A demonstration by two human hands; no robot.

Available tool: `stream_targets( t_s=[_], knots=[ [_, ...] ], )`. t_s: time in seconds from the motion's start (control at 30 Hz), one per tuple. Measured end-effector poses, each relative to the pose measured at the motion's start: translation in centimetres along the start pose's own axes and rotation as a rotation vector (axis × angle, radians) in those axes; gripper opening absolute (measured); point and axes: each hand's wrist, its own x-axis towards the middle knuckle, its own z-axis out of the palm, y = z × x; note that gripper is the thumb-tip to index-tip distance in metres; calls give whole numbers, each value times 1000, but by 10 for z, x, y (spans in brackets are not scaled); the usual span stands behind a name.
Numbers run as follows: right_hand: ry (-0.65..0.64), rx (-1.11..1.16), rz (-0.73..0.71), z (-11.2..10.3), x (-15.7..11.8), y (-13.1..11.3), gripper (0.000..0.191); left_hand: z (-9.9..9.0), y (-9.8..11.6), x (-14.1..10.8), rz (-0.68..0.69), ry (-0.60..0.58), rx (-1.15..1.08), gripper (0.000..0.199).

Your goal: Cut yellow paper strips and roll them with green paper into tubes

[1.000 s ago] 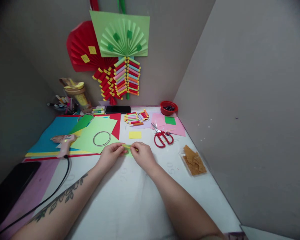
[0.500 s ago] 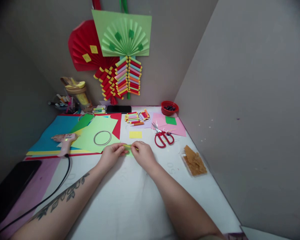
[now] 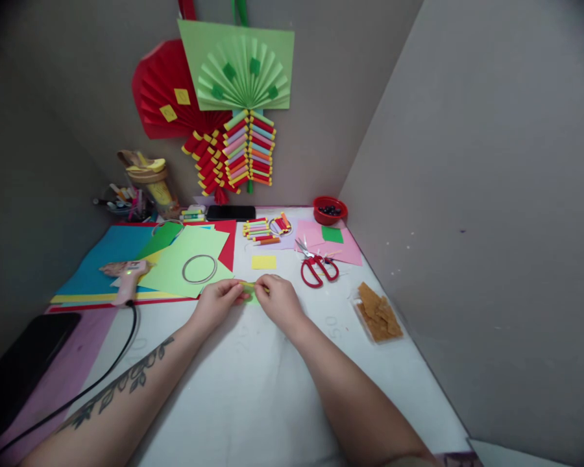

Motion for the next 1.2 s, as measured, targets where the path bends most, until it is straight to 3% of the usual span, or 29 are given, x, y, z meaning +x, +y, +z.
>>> stream_targets(
  t_s=[0.33,0.6,1.2],
  knots=[
    [73,174,113,2,-3,1,11,1,3,0,-80,92,-130,34],
    [114,322,289,1,1,7,10,3,10,-2,-109,140,-177,34],
    [199,186,148,2,6,13,6,2,10,-3,-93,135,-125,36]
  ],
)
